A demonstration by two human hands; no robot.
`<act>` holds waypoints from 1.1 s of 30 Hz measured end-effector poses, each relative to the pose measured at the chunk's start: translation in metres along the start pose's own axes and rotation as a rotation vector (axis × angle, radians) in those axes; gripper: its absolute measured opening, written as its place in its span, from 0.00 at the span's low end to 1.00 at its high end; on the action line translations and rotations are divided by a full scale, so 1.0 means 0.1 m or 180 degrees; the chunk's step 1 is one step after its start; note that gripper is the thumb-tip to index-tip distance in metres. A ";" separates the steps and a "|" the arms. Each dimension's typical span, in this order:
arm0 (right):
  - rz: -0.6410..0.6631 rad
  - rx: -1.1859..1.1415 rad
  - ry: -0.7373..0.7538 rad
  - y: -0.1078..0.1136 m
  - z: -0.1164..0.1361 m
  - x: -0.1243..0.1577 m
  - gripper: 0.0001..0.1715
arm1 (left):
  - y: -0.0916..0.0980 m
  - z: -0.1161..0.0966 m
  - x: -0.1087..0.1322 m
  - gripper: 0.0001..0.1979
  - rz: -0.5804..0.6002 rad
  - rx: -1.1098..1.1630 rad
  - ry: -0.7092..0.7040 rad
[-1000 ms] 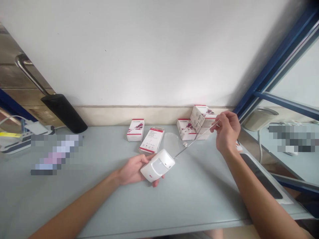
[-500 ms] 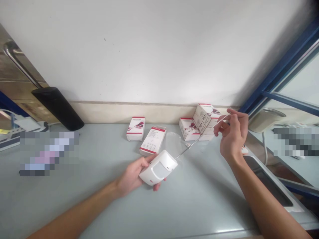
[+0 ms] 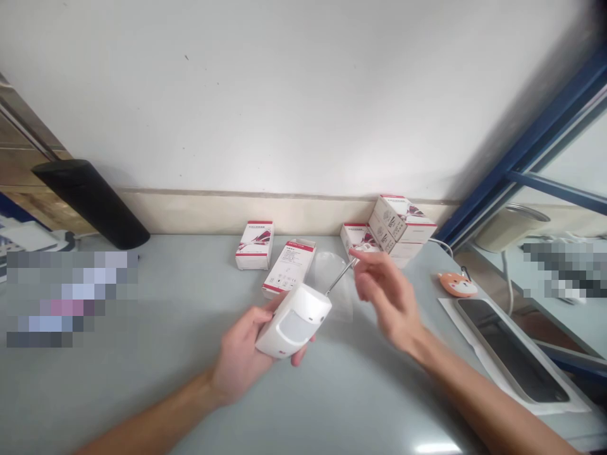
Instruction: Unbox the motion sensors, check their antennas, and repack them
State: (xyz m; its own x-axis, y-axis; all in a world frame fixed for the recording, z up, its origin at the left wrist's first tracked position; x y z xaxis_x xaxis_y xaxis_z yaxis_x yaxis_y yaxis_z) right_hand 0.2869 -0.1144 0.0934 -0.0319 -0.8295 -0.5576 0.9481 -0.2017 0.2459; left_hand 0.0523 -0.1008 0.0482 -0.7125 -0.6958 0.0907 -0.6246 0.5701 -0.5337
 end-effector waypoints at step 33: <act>0.1827 0.2205 0.0161 -0.11 -0.12 -0.04 0.14 | -0.06 -0.14 -0.01 0.23 0.0140 0.0123 -0.0021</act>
State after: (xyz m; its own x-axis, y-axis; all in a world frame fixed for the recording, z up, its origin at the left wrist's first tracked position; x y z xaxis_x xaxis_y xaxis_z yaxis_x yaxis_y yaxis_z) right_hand 0.2804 -0.1027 0.0829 0.4170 -0.8788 -0.2320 0.4101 -0.0458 0.9109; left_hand 0.0524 -0.0975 0.0626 -0.7368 -0.6734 0.0610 -0.5799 0.5830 -0.5691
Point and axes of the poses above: each hand's wrist, its own x-axis away from the middle knuckle, its own y-axis out of the back of the hand, z = x × y, the point moved 4 cm from there along -x, towards the middle knuckle
